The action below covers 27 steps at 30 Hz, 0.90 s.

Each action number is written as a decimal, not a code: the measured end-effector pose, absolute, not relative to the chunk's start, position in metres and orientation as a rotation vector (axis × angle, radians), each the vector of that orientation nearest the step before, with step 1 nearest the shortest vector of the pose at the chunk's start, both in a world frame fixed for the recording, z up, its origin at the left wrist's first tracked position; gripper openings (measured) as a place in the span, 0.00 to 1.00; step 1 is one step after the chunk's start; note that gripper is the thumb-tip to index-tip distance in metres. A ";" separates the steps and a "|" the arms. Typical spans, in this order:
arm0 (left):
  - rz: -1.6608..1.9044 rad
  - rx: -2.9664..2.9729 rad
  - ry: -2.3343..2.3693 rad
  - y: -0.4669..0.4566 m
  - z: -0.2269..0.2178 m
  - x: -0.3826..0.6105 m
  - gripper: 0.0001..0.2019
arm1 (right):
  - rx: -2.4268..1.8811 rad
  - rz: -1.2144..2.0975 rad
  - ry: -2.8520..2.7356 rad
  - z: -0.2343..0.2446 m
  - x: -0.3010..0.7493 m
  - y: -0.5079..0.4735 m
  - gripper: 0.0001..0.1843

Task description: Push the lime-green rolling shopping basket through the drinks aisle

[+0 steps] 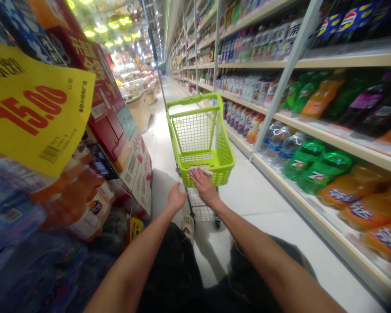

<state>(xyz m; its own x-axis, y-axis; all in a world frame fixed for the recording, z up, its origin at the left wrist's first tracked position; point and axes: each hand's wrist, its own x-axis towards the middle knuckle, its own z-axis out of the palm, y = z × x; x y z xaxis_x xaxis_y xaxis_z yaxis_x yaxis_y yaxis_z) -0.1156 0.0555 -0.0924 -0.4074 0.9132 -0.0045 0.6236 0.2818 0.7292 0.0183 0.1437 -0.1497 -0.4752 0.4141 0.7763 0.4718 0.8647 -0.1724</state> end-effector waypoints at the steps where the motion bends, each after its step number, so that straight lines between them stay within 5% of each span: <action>1: 0.886 1.415 2.147 0.054 -0.095 -0.116 0.28 | -0.637 -0.076 -2.131 -0.151 0.018 0.143 0.24; 12: 0.613 1.569 2.314 0.047 -0.107 -0.129 0.28 | -0.646 -0.050 -2.258 -0.192 0.027 0.132 0.24; 20: 0.417 1.722 2.458 0.047 -0.095 -0.130 0.29 | -0.604 -0.002 -2.112 -0.125 -0.002 0.129 0.24; 27: 0.841 1.323 2.080 0.048 -0.103 -0.120 0.28 | -0.642 0.124 -2.238 -0.176 0.001 0.123 0.27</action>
<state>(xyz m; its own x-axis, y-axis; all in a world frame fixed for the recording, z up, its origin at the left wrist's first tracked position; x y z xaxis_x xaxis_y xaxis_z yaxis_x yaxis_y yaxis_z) -0.1203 0.0485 -0.1026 -0.3795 0.9194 -0.1035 0.5891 0.3264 0.7392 0.0009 0.1226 -0.1756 -0.5617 0.4848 0.6704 0.4077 0.8673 -0.2856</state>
